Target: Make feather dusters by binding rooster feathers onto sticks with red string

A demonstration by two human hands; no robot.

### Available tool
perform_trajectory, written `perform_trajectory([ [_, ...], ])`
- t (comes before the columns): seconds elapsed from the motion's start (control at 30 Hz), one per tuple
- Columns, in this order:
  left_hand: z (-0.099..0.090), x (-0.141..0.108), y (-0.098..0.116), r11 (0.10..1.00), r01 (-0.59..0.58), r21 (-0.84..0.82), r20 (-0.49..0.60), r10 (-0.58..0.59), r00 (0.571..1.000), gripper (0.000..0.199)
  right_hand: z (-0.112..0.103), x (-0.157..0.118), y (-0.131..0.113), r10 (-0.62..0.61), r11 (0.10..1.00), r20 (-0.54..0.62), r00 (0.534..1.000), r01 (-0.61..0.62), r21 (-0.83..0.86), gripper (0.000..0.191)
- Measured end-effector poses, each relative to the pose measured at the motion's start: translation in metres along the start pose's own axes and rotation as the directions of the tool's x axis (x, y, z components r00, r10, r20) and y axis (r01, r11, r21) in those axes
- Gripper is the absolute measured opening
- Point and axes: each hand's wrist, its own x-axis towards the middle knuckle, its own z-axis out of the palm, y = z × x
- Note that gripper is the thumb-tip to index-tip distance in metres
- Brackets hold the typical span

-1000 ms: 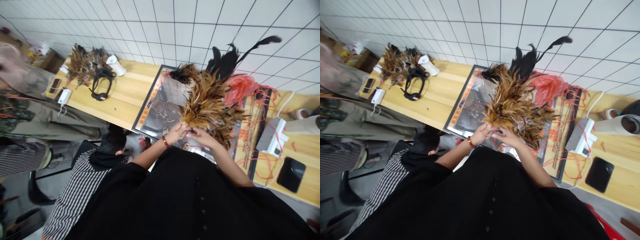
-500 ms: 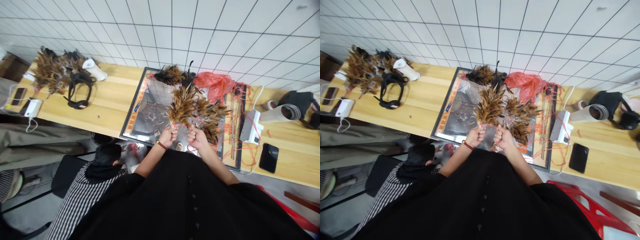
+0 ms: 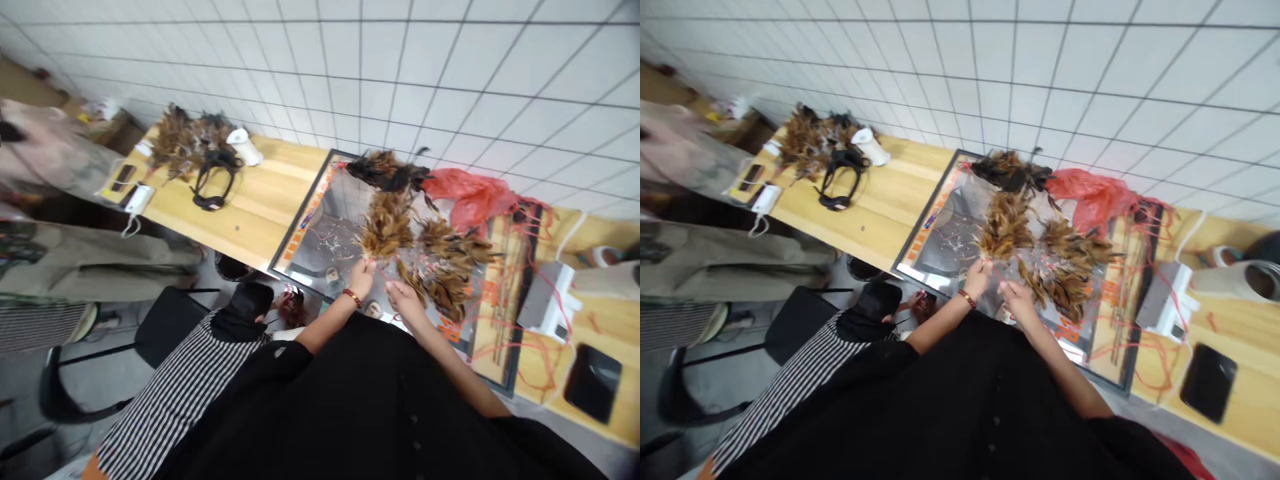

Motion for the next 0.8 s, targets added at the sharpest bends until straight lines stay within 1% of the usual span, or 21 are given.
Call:
perform_trajectory([
  [0.03,0.0,0.003,0.0,0.994,-0.057,0.092,-0.034,0.061,0.998,0.024,0.003,-0.001,-0.003,-0.087,0.984,0.001,0.996,0.086,-0.155,0.04],
  [0.1,-0.001,0.008,0.002,0.967,-0.113,0.23,-0.056,0.13,0.99,0.023,0.006,-0.002,-0.011,-0.246,0.891,0.04,0.968,0.242,-0.384,0.038],
  [0.17,-0.004,0.009,0.006,0.958,-0.134,0.255,-0.052,0.152,0.987,0.023,0.005,-0.002,-0.022,-0.329,0.812,0.081,0.941,0.326,-0.484,0.036],
  [0.2,-0.006,0.009,0.008,0.959,-0.146,0.243,-0.054,0.164,0.985,0.023,0.004,-0.002,-0.027,-0.346,0.799,0.09,0.934,0.344,-0.493,0.036],
  [0.23,-0.009,0.009,0.011,0.961,-0.162,0.225,-0.058,0.179,0.982,0.023,0.003,-0.001,-0.031,-0.353,0.804,0.088,0.932,0.35,-0.48,0.036],
  [0.3,-0.014,0.007,0.016,0.962,-0.206,0.182,-0.074,0.222,0.972,0.023,0.0,-0.001,-0.035,-0.342,0.853,0.053,0.938,0.333,-0.401,0.038],
  [0.37,-0.019,0.005,0.019,0.961,-0.251,0.112,-0.086,0.261,0.961,0.022,-0.002,-0.002,-0.033,-0.302,0.904,0.027,0.953,0.295,-0.308,0.04],
  [0.43,-0.022,0.003,0.018,0.967,-0.255,0.011,-0.097,0.255,0.962,0.022,-0.002,-0.005,-0.026,-0.268,0.923,0.041,0.963,0.268,-0.278,0.04],
  [0.47,-0.022,0.003,0.016,0.974,-0.222,-0.048,-0.091,0.217,0.972,0.022,-0.002,-0.007,-0.021,-0.257,0.921,0.058,0.965,0.263,-0.287,0.04],
  [0.5,-0.021,0.003,0.013,0.981,-0.16,-0.11,-0.07,0.153,0.986,0.023,-0.003,-0.009,-0.016,-0.25,0.916,0.077,0.965,0.262,-0.306,0.04],
  [0.53,-0.02,0.003,0.01,0.982,-0.075,-0.171,-0.03,0.071,0.997,0.025,-0.004,-0.011,-0.009,-0.243,0.909,0.091,0.966,0.259,-0.325,0.039],
  [0.57,-0.02,0.002,0.006,0.974,0.019,-0.226,0.019,-0.015,1.0,0.027,-0.006,-0.013,-0.002,-0.233,0.906,0.102,0.967,0.254,-0.339,0.039],
  [0.63,-0.019,-0.003,-0.001,0.934,0.185,-0.305,0.12,-0.156,0.981,0.032,-0.011,-0.018,0.013,-0.202,0.91,0.118,0.972,0.231,-0.345,0.04],
  [0.67,-0.02,-0.006,-0.005,0.913,0.238,-0.331,0.148,-0.199,0.969,0.034,-0.015,-0.02,0.021,-0.182,0.916,0.122,0.976,0.213,-0.339,0.042],
  [0.73,-0.023,-0.012,-0.01,0.89,0.279,-0.36,0.19,-0.223,0.956,0.037,-0.025,-0.026,0.035,-0.13,0.931,0.135,0.982,0.167,-0.324,0.044],
  [0.8,-0.026,-0.014,-0.014,0.882,0.273,-0.383,0.199,-0.21,0.957,0.039,-0.04,-0.031,0.046,-0.051,0.934,0.183,0.982,0.111,-0.338,0.045],
])
